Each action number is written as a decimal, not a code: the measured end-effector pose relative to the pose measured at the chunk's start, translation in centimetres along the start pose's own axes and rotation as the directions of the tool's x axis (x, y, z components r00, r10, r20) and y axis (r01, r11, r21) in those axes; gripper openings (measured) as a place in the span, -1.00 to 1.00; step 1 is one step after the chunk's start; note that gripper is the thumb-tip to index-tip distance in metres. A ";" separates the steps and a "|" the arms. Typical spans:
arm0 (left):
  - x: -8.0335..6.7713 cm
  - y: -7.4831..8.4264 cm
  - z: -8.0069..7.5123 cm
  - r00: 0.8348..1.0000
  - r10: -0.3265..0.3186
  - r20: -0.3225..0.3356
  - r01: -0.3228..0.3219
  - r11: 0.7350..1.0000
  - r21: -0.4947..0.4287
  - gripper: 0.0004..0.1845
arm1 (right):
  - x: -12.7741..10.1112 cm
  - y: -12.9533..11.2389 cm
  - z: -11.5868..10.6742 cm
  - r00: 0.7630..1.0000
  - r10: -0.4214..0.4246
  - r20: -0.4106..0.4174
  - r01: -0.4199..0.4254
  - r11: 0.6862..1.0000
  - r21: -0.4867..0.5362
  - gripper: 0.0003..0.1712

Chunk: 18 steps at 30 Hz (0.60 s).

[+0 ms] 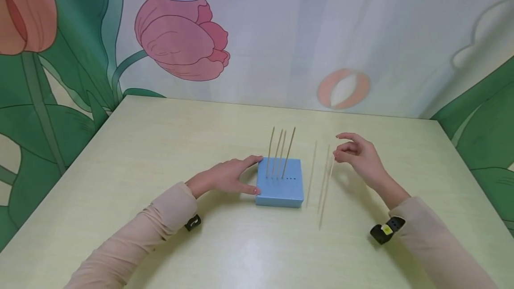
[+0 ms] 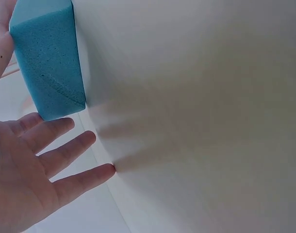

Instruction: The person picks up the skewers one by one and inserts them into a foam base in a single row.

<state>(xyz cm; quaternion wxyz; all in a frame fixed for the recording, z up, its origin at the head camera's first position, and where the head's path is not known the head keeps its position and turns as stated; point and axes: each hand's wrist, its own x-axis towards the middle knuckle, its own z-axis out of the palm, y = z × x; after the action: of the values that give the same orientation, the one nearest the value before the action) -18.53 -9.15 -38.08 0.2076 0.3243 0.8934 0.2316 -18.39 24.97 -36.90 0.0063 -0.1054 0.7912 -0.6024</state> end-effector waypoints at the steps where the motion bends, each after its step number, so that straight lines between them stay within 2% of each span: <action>1: 0.0 0.0 0.0 1.000 0.001 0.002 -0.001 1.000 -0.003 -0.06 | -0.1 -0.4 0.0 1.000 -0.019 -0.012 0.019 0.999 0.039 -0.62; 5: 0.0 0.0 0.0 1.000 0.012 0.008 -0.012 1.000 -0.003 -0.03 | -0.4 -2.1 0.1 0.992 -0.109 -0.061 0.118 0.979 0.168 -0.63; 7: 0.1 0.0 0.1 1.000 0.012 0.004 -0.013 1.000 0.004 0.00 | -0.6 -2.8 0.1 0.984 -0.160 -0.084 0.174 0.964 0.200 -0.61; 12: 0.3 0.1 0.4 1.000 0.008 -0.014 -0.008 1.000 0.022 0.05 | -1.1 -4.3 0.7 0.949 -0.259 -0.179 0.295 0.931 0.214 -0.58; 18: 0.3 0.3 0.4 1.000 0.007 -0.007 -0.007 1.000 0.011 0.05 | -1.5 -6.5 1.7 0.891 -0.334 -0.308 0.403 0.895 0.194 -0.65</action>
<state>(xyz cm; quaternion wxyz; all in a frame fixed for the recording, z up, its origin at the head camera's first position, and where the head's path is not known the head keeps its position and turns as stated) -18.40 -8.61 -38.26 0.2017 0.3276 0.8943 0.2285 -15.63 22.03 -31.36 -0.2022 -0.1708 0.6666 -0.6968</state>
